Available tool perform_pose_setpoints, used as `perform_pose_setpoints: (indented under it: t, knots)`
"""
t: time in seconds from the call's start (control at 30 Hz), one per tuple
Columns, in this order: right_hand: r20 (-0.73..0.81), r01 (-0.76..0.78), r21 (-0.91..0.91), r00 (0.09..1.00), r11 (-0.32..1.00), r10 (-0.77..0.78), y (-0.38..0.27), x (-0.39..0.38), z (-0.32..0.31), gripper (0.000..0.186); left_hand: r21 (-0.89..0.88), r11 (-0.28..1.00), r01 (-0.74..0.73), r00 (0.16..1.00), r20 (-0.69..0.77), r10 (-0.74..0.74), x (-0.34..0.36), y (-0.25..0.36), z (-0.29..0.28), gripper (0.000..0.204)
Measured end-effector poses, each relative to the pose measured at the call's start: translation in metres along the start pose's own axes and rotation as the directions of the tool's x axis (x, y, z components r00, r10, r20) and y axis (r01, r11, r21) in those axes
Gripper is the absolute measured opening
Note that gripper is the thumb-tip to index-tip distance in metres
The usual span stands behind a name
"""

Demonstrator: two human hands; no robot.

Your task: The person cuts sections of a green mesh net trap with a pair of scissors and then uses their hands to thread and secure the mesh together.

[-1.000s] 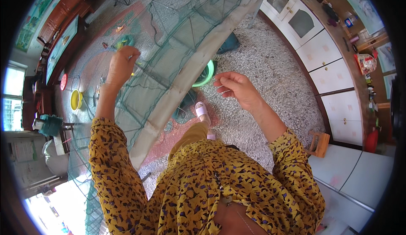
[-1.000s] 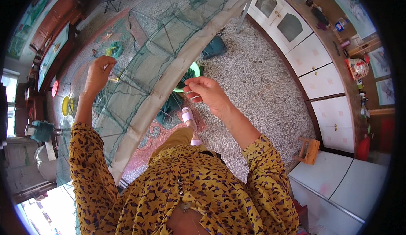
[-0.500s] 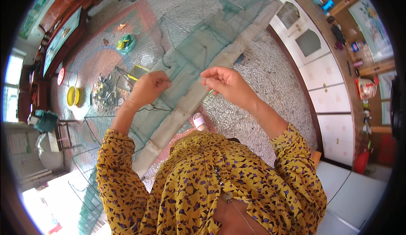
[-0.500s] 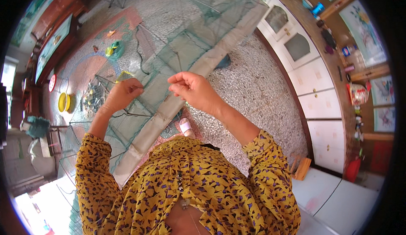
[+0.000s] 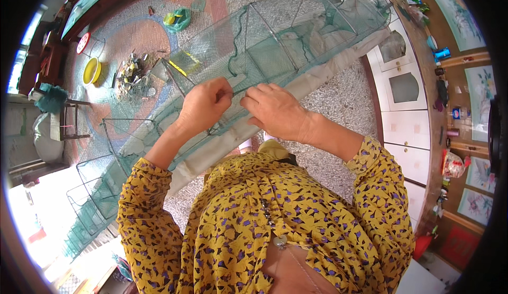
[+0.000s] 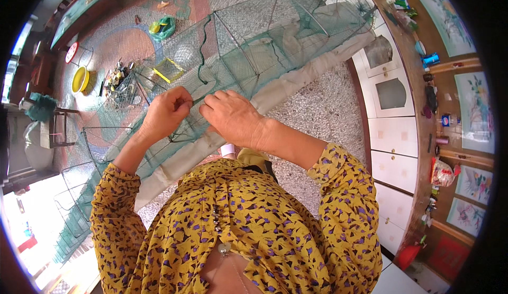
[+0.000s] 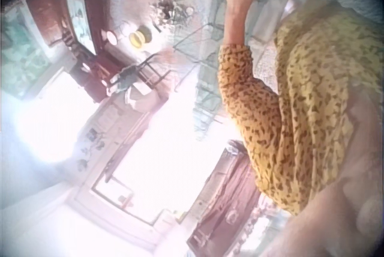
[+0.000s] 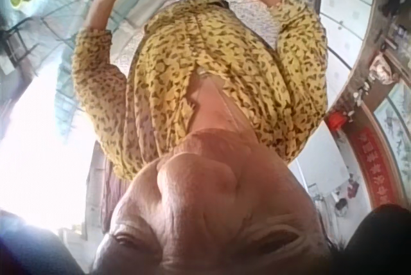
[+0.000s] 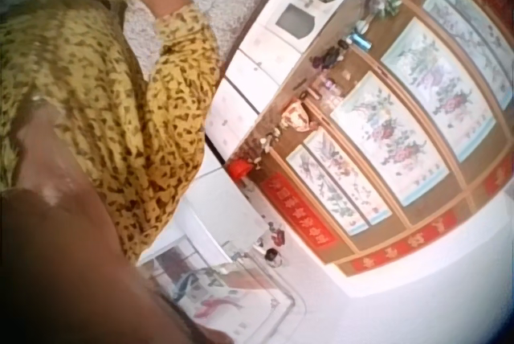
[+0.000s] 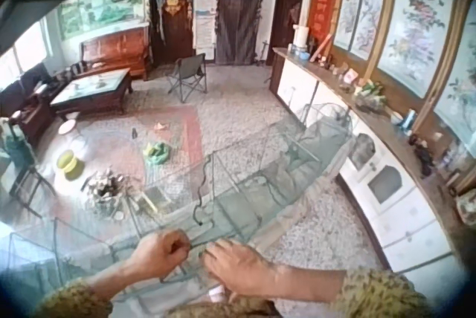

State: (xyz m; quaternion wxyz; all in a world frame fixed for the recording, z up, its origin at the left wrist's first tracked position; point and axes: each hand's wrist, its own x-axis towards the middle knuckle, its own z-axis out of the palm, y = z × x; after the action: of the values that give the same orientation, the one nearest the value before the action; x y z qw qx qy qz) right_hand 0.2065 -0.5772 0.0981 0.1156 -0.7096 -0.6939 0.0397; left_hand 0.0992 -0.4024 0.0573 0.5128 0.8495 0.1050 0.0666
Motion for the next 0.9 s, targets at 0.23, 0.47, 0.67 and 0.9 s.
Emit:
perform_pose_setpoints:
  t: [0.23, 0.47, 0.67, 0.9]
  knots:
    - [0.058, 0.113, 0.051, 0.992, 0.992, -0.116, -0.006, 0.001, 0.015, 0.021, 0.027, 0.997, 0.076, 0.997, -0.035, -0.075, -0.029, 0.004, -0.008, 0.007]
    - [0.011, 0.249, 0.184, 0.967, 0.951, -0.255, -0.022, -0.004, 0.024, 0.016, 0.102, 0.981, 0.165, 0.984, 0.051, -0.170, -0.067, 0.008, -0.021, 0.009]
    - [0.087, 0.262, 0.224, 0.954, 0.939, -0.287, -0.042, 0.002, 0.005, 0.014, 0.188, 0.981, 0.053, 0.980, 0.181, -0.087, -0.089, -0.003, -0.016, 0.009]
    - [0.049, 0.301, 0.355, 0.940, 0.885, -0.339, -0.033, 0.010, -0.020, 0.016, 0.306, 0.933, -0.188, 0.976, 0.161, 0.144, -0.069, -0.004, 0.012, 0.026]
